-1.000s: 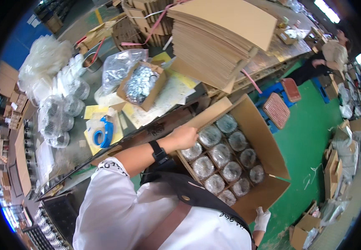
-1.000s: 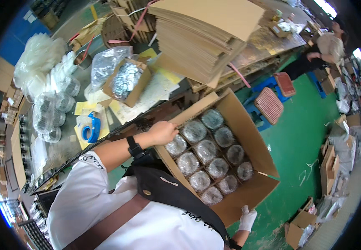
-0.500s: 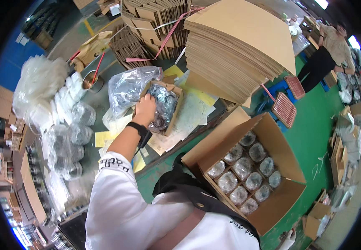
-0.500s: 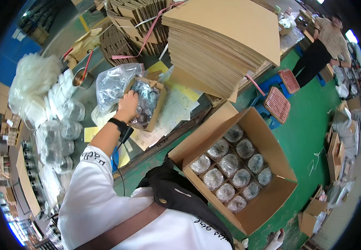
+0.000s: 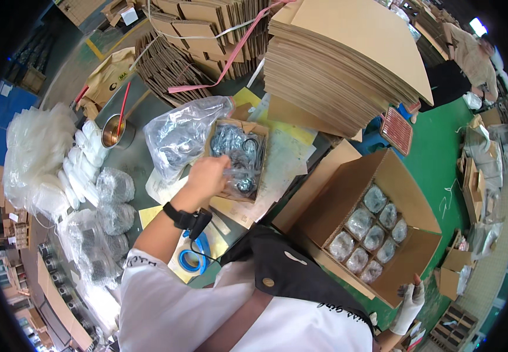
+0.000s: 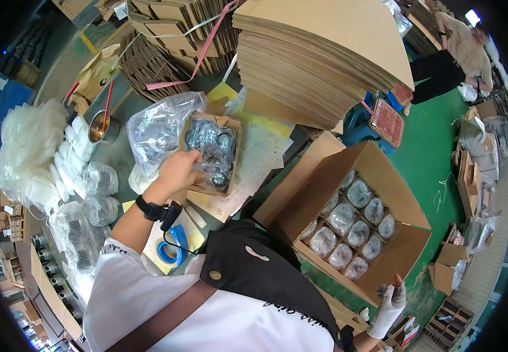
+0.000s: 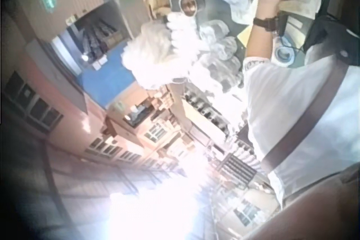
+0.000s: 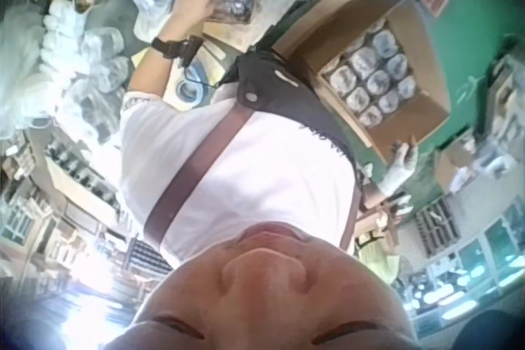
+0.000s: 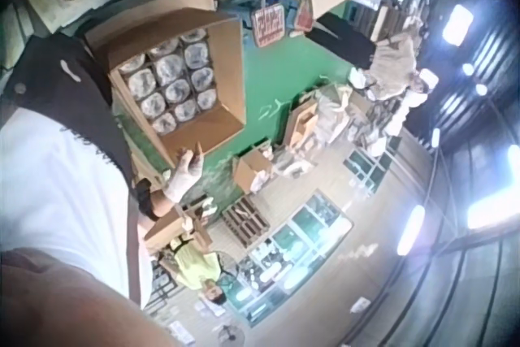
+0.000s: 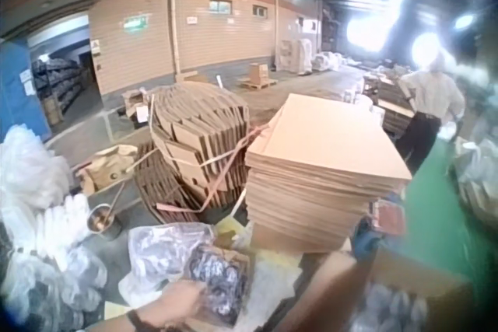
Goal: Packing metal rings or components into cardboard boxes and sealing with tape.
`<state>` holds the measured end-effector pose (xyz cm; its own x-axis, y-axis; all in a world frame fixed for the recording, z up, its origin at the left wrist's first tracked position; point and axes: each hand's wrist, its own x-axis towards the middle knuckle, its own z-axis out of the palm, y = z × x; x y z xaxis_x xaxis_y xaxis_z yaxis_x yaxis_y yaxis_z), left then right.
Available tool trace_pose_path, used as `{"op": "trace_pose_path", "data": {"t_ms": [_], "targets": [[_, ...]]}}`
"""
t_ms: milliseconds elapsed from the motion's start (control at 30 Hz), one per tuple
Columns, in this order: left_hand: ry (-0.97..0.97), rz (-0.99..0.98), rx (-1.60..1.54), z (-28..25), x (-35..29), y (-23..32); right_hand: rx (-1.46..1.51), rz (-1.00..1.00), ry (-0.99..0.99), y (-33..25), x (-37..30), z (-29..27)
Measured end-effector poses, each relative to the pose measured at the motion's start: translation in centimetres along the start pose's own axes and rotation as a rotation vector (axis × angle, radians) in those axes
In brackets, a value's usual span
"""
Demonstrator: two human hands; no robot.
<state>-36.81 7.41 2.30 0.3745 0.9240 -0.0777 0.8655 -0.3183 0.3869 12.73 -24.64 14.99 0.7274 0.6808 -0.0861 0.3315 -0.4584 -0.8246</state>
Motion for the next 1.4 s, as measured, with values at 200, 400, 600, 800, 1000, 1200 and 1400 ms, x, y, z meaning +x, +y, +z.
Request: {"op": "trace_pose_path", "data": {"t_ms": [200,400,600,800,1000,1200,1400], "targets": [[0.136,-0.196,-0.521,-2.3,-0.5,-2.9,0.103,-0.07,-0.121,-6.0,0.7,3.9],[-0.183,-0.27,-1.892,-3.2,-0.5,2.5,0.144,-0.154,-0.739,-19.0,2.9,15.3],[-0.525,-0.219,-1.996,-2.0,0.7,10.4,-0.1,-0.587,-0.653,-19.5,2.9,29.4],[-0.703,-0.212,-2.092,0.0,1.4,16.8,0.491,-0.137,-0.575,-12.0,3.8,27.6],[-0.865,-0.215,-1.941,3.8,4.6,22.8,0.671,0.326,-0.278,-6.3,6.3,17.9],[-0.896,-0.237,-1.745,6.3,6.6,26.8,0.563,0.589,-0.129,6.4,11.9,6.8],[-0.983,-0.158,-1.544,9.7,8.0,36.9,0.133,0.511,0.048,15.1,17.7,1.7]]}}
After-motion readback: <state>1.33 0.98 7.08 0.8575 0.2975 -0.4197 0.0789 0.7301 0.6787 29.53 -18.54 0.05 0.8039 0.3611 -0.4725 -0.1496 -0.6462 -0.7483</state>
